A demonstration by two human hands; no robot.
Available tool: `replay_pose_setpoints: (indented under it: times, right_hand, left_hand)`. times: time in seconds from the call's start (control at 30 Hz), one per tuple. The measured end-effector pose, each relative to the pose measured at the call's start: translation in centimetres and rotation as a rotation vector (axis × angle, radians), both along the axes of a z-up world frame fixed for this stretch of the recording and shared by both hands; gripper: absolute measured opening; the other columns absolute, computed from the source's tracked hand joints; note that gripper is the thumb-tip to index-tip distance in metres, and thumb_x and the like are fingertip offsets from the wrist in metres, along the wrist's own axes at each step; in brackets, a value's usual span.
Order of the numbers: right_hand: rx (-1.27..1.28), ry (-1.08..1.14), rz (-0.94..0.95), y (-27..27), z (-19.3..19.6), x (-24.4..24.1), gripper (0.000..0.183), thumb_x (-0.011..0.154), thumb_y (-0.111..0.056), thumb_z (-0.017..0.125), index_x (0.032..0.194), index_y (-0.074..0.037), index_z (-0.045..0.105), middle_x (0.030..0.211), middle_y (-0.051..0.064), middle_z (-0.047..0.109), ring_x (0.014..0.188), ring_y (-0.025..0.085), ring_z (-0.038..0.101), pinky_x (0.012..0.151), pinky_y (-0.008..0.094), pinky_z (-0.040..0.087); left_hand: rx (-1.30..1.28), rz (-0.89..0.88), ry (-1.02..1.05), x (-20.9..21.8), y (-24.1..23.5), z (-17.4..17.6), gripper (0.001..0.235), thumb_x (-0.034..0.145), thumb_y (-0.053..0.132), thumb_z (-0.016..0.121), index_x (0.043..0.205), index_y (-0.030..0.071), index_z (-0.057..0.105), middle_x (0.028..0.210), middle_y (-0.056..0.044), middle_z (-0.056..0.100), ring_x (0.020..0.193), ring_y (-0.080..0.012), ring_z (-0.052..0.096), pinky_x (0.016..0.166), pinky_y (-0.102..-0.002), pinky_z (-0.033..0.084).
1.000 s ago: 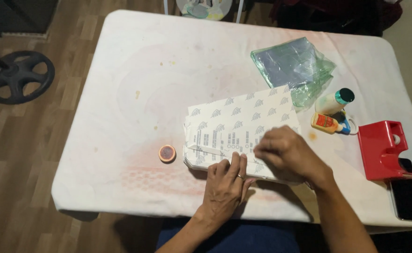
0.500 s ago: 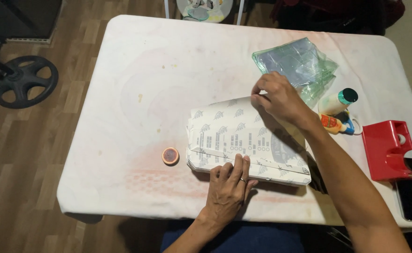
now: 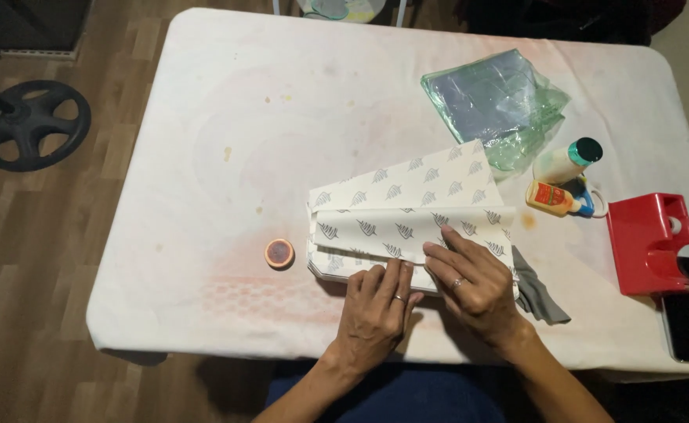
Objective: Folding and aligning paper wrappers on a table in preparation for packaging.
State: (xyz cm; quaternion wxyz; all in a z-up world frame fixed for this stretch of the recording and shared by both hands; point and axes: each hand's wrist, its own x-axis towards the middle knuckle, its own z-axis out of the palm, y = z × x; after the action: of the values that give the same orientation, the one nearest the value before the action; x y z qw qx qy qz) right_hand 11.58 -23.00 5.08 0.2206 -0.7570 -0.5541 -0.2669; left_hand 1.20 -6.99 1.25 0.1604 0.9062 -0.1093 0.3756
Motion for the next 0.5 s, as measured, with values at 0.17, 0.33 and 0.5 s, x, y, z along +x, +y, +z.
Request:
replay_pose_setpoints:
  times: [0.17,0.33,0.5]
  right_hand:
    - [-0.018,0.068,-0.011,-0.3,-0.2,0.3,0.007,0.096,-0.003,0.066,0.102,-0.003,0.07,0.111,0.011,0.076,0.115,0.04,0.071,0.081,0.044,0.058]
    - [0.049,-0.061,-0.08,0.8,0.1,-0.3,0.017,0.097,-0.012,0.068,0.082,-0.007,0.075,0.095,0.009,0.079,0.098,0.037,0.076,0.078,0.042,0.062]
    - [0.026,-0.028,-0.06,0.5,0.1,0.0,0.016,0.096,-0.013,0.068,0.084,-0.008,0.076,0.094,0.009,0.079,0.098,0.035,0.076,0.077,0.041,0.062]
  left_hand:
    - [-0.178,-0.18,-0.153,0.5,2.6,1.4,0.019,0.097,-0.003,0.062,0.106,-0.019,0.064,0.099,-0.034,0.069,0.074,-0.0364,0.063,0.06,-0.043,0.052]
    - [0.125,-0.088,-0.063,2.5,6.9,1.9,0.007,0.088,0.002,0.073,0.095,0.003,0.076,0.091,-0.015,0.072,0.088,-0.0313,0.07,0.079,-0.044,0.055]
    - [0.156,-0.163,0.058,2.8,7.8,1.0,0.009,0.089,0.002,0.072,0.097,0.003,0.077,0.09,-0.016,0.073,0.088,-0.0303,0.07,0.082,-0.044,0.055]
